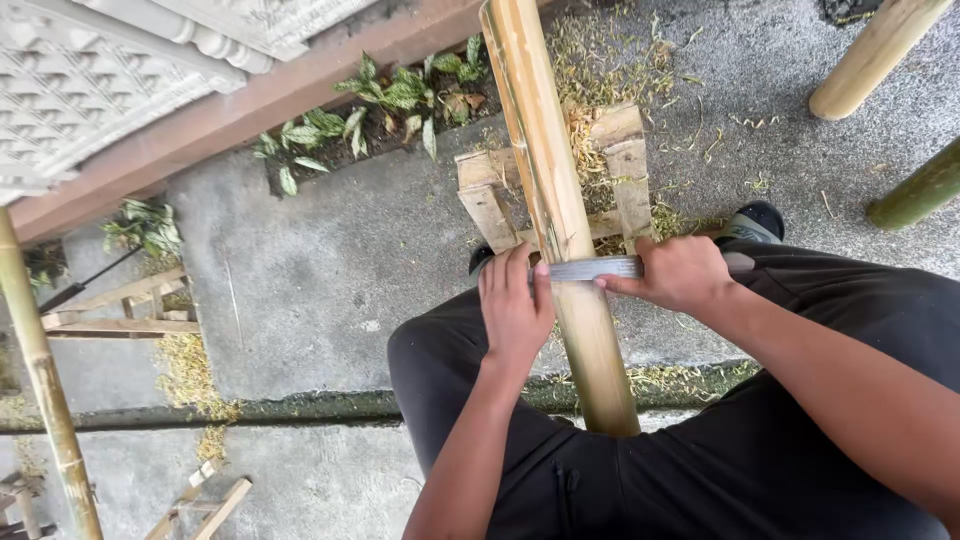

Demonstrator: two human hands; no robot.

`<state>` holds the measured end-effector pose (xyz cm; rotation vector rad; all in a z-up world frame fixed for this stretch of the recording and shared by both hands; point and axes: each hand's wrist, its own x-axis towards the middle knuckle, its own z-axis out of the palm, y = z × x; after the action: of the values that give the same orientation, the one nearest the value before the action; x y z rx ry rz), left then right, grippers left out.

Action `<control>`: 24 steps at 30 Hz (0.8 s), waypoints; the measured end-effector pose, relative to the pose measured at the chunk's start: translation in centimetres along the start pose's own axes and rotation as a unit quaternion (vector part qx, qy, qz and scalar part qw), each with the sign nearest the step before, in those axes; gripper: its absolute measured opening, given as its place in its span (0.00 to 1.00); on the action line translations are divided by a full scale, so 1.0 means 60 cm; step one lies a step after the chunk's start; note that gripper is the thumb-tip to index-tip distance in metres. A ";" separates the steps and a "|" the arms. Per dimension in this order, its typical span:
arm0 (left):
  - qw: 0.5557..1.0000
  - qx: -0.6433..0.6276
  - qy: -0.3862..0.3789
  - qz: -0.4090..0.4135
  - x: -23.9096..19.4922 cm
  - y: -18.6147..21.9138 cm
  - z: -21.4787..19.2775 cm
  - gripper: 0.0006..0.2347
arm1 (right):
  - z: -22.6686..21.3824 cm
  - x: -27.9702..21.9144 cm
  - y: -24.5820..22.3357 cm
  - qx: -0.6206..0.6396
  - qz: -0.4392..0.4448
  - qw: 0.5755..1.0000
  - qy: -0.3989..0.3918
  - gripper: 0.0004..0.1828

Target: Scraping the outer layer of a bamboo pole with a knife while sitting outdoors.

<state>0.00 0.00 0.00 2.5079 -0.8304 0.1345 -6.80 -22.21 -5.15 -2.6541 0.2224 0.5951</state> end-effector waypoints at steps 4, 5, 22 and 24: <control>0.999 0.038 -0.021 0.008 0.019 -0.022 0.061 0.15 | 0.010 0.000 0.007 0.003 0.007 1.000 0.012 0.50; 0.997 0.066 -0.028 0.007 0.020 -0.029 0.076 0.15 | 0.014 -0.001 0.008 0.007 0.007 1.000 0.012 0.50; 0.985 0.166 -0.037 0.012 0.054 -0.054 0.127 0.20 | 0.001 0.024 0.009 0.019 0.003 0.999 -0.035 0.50; 0.986 0.159 -0.042 0.005 0.057 -0.046 0.116 0.19 | 0.001 0.024 0.008 0.022 0.001 0.999 -0.046 0.50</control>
<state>3.95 -3.26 -6.42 2.8249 -0.9166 0.1772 -5.64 -22.72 -6.00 -2.5782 0.2083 0.7032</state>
